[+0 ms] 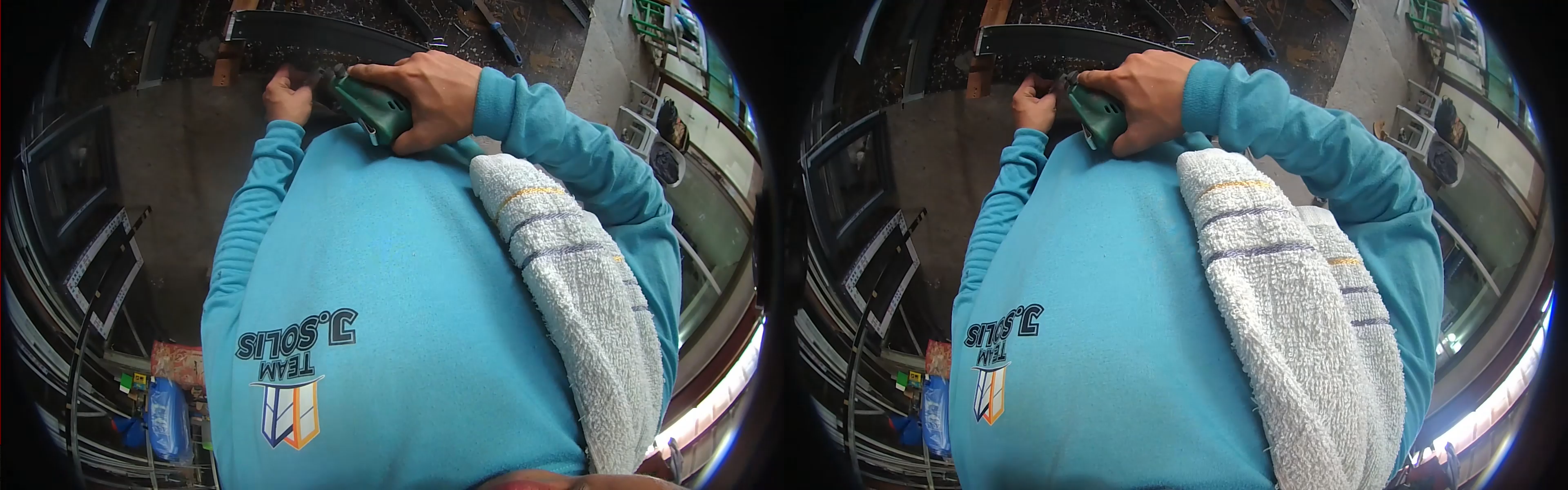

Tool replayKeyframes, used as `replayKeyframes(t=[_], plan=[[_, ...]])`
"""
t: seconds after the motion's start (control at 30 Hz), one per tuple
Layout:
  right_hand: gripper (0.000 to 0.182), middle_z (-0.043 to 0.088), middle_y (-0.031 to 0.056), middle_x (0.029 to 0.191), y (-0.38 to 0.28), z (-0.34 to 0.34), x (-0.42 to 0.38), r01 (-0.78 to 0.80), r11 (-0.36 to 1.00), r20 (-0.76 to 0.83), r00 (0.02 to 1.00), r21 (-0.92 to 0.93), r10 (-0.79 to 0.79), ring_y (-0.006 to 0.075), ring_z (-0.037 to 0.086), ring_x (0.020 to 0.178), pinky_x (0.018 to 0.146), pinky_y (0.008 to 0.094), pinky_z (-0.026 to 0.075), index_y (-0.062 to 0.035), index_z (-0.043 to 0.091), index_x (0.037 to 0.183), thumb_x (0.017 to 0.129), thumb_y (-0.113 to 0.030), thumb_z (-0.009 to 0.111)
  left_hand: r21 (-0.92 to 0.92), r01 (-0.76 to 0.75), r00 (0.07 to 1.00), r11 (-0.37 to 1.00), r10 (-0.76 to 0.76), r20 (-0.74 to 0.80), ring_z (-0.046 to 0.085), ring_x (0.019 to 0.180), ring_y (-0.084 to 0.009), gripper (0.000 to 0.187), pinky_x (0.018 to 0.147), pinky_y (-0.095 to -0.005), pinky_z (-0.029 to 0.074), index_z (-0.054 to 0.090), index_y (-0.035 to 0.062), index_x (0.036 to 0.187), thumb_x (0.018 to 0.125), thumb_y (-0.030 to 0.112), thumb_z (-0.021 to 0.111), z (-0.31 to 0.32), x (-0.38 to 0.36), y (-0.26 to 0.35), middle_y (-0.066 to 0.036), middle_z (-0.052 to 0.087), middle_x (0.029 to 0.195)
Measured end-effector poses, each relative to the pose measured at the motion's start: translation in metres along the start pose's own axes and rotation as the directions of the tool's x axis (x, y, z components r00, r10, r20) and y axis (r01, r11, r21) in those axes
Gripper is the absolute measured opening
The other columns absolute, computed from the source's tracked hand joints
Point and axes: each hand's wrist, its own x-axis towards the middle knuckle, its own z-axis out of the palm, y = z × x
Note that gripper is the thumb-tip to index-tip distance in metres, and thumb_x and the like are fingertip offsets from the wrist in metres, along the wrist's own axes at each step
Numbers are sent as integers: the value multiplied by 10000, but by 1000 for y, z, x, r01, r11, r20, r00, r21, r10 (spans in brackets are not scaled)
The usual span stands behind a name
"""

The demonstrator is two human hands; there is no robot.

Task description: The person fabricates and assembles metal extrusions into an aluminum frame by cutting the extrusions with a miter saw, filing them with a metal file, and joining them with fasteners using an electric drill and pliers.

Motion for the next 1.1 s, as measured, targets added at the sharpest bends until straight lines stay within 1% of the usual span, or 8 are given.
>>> replayKeyframes(t=[0.1, 0.23, 0.37, 0.5, 0.67, 0.87, 1.0, 1.1], plan=[[854, 672, 269, 971, 8, -1, 0, -2, 992, -46, 999, 126, 8, 328, 703, 776, 728, 353, 596, 57, 459, 1360, 642, -329, 712, -110, -101, 993, 989, 94, -70, 558, 610, -73, 125, 539, -268, 445, 634, 30, 830, 784, 97, 728, 6, -5, 5, -36, 661, 712], [803, 648, 228, 1083, 13, -5, -25, -70, 881, -45, 994, 469, 103, 300, 674, 921, 846, 383, 553, 37, 426, 1393, 679, -219, 690, 30, -42, 991, 999, 45, -125, 679, 694, -212, 197, 670, -345, 518, 658, 28, 922, 766, 132, 718, 12, -10, 11, -110, 711, 800], [878, 597, 239, 1227, 29, -3, -67, 182, 703, -211, 976, 687, -46, 349, 610, 1098, 999, 426, 472, 4, 413, 1424, 622, -207, 701, -82, 67, 995, 994, -73, -66, 643, 671, -158, 252, 609, -342, 509, 656, 18, 910, 768, 185, 780, 13, -3, -6, -85, 673, 712], [917, 521, 230, 1346, 49, 17, -102, 196, 481, -255, 965, 854, 59, 333, 525, 1239, 1078, 419, 387, -15, 399, 1444, 583, -181, 669, -488, 252, 963, 836, -164, 216, 615, 728, -106, 171, 637, -252, 521, 623, 13, 1034, 885, 75, 679, -10, -8, 13, -49, 665, 868], [995, 478, 234, 1395, 71, 59, -130, 261, 366, -341, 924, 893, 175, 324, 517, 1255, 1079, 408, 375, 57, 359, 1439, 596, -356, 690, -580, 506, 829, 639, -175, 530, 626, 918, -198, 217, 815, -319, 546, 544, 17, 1167, 963, 69, 492, -28, -23, 38, -119, 625, 1064], [1065, 436, 229, 1431, 59, 80, -152, 306, -15, -287, 908, 952, 306, 306, 534, 1226, 1029, 380, 423, 63, 327, 1451, 590, -395, 754, -683, 601, 744, 414, 24, 668, 589, 942, -182, 220, 824, -303, 511, 532, 44, 1140, 922, 17, 519, -32, -35, 66, -99, 590, 1055], [1051, 471, 176, 1398, 69, 84, -181, 363, 69, -353, 818, 929, 453, 253, 544, 1186, 1001, 346, 438, 43, 324, 1454, 592, -359, 771, -660, 531, 734, 532, 101, 671, 597, 881, -133, 121, 764, -261, 500, 549, 82, 1032, 928, 73, 612, -26, -42, 91, -63, 609, 988], [972, 510, 118, 1333, 82, 62, -201, 332, 388, -506, 656, 860, 560, 201, 539, 1140, 951, 334, 460, -21, 339, 1457, 637, -316, 769, -641, 493, 736, 589, 111, 668, 609, 834, -110, 72, 727, -237, 498, 554, 100, 977, 941, 97, 617, -27, -37, 106, -42, 629, 959]])
